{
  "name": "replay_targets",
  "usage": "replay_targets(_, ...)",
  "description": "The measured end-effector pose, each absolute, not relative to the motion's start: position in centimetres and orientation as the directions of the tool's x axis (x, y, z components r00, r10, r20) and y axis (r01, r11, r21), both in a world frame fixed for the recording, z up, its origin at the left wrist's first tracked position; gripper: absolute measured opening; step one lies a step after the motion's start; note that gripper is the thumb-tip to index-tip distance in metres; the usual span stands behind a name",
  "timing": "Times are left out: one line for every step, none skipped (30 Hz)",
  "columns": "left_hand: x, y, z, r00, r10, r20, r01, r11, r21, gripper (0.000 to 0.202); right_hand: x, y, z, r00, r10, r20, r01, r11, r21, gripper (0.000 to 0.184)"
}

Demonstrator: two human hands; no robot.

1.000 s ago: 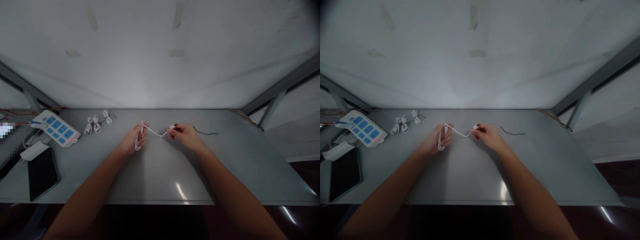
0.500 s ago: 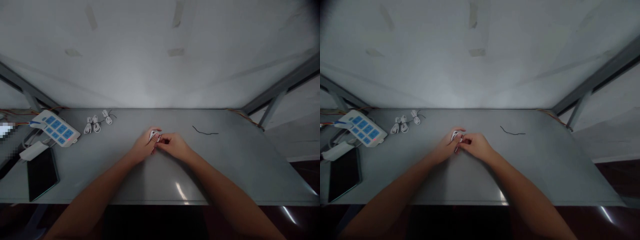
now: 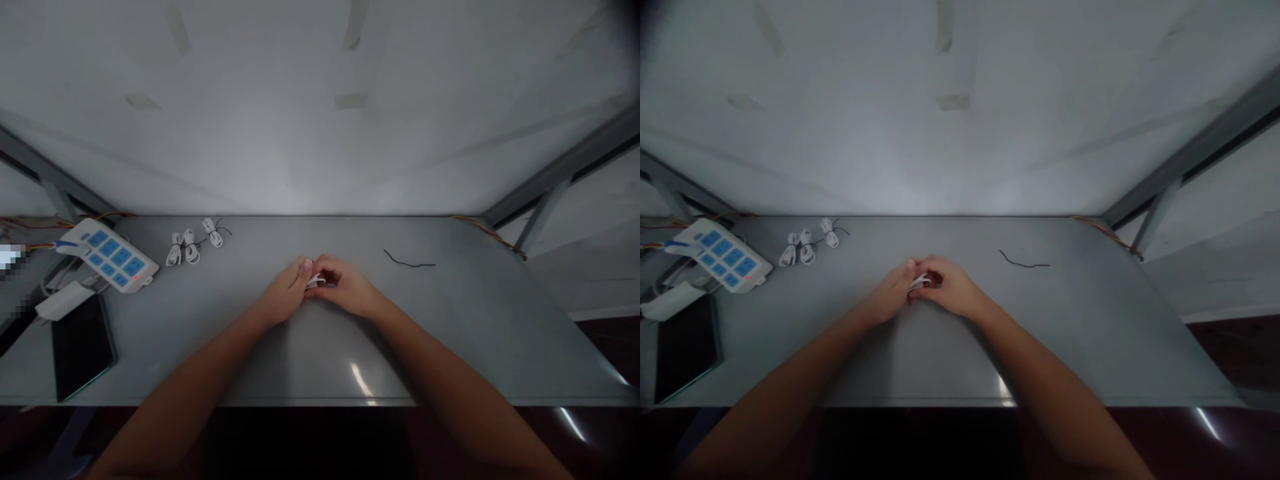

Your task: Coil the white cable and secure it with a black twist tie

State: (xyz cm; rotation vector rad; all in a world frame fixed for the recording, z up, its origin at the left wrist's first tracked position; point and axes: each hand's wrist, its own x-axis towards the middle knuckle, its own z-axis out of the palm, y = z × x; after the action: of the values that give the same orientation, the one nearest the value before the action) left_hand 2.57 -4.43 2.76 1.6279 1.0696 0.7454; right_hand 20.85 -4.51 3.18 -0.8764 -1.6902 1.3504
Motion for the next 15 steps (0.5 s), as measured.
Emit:
replay_targets(2.5, -4.3, 2.7, 0.403, 0.914, -0.041, 0.302, -0.09, 0.949, 0.056, 20.9, -4.4, 3.2, -0.435, 0.89, 0.136, 0.017, 0.16, -0.987, 0.02)
replay_targets(2.5, -4.0, 2.6, 0.394, 0.918, -0.055, 0.313, -0.078, 0.947, 0.054, 20.9, -4.2, 3.2, -0.401, 0.909, 0.113, -0.002, 0.123, -0.992, 0.021)
replay_targets(2.4, -3.8, 2.6, 0.392, 0.918, -0.065, 0.315, -0.067, 0.947, 0.052, 21.1, -4.1, 3.2, -0.351, 0.932, 0.089, -0.012, 0.09, -0.996, 0.023)
replay_targets(2.3, -3.6, 2.6, 0.402, 0.913, -0.073, 0.31, -0.061, 0.949, 0.051, 21.3, -3.9, 3.3, -0.295, 0.953, 0.065, -0.008, 0.065, -0.998, 0.024)
replay_targets(2.1, -3.4, 2.7, 0.42, 0.904, -0.077, 0.304, -0.06, 0.951, 0.05, 21.6, -3.7, 3.4, -0.238, 0.97, 0.044, 0.01, 0.048, -0.999, 0.026)
replay_targets(1.9, -3.3, 2.8, 0.442, 0.893, -0.082, 0.308, -0.065, 0.949, 0.049, 21.9, -3.5, 3.6, -0.187, 0.982, 0.029, 0.035, 0.036, -0.999, 0.027)
replay_targets(1.8, -3.3, 3.0, 0.463, 0.882, -0.088, 0.322, -0.074, 0.944, 0.048, 22.2, -3.3, 3.7, -0.149, 0.989, 0.018, 0.057, 0.027, -0.998, 0.028)
replay_targets(1.6, -3.3, 3.2, 0.484, 0.87, -0.096, 0.341, -0.087, 0.936, 0.047, 22.4, -3.2, 3.9, -0.127, 0.992, 0.007, 0.073, 0.016, -0.997, 0.029)
replay_targets(1.5, -3.3, 3.4, 0.5, 0.86, -0.099, 0.361, -0.103, 0.927, 0.045, 22.5, -3.2, 4.0, -0.122, 0.993, -0.002, 0.077, 0.007, -0.997, 0.03)
replay_targets(1.4, -3.3, 3.6, 0.513, 0.853, -0.098, 0.379, -0.122, 0.917, 0.044, 22.5, -3.2, 4.1, -0.124, 0.992, -0.008, 0.074, 0.001, -0.997, 0.031)
replay_targets(1.3, -3.4, 3.7, 0.522, 0.848, -0.093, 0.391, -0.141, 0.909, 0.043, 22.5, -3.2, 4.1, -0.13, 0.991, -0.012, 0.068, -0.004, -0.998, 0.032)
replay_targets(1.3, -3.4, 3.8, 0.529, 0.845, -0.084, 0.4, -0.161, 0.902, 0.042, 22.4, -3.3, 4.2, -0.143, 0.989, -0.018, 0.066, -0.009, -0.998, 0.033)
replay_targets(1.3, -3.4, 3.8, 0.53, 0.845, -0.074, 0.408, -0.178, 0.896, 0.041, 22.4, -3.3, 4.3, -0.161, 0.987, -0.024, 0.073, -0.012, -0.997, 0.033)
replay_targets(1.3, -3.4, 3.8, 0.525, 0.848, -0.068, 0.42, -0.188, 0.888, 0.04, 22.5, -3.3, 4.4, -0.18, 0.983, -0.025, 0.099, -0.008, -0.995, 0.033)
replay_targets(1.3, -3.3, 3.7, 0.512, 0.856, -0.068, 0.434, -0.19, 0.881, 0.039, 22.7, -3.3, 4.5, -0.194, 0.981, -0.019, 0.147, 0.01, -0.989, 0.033)
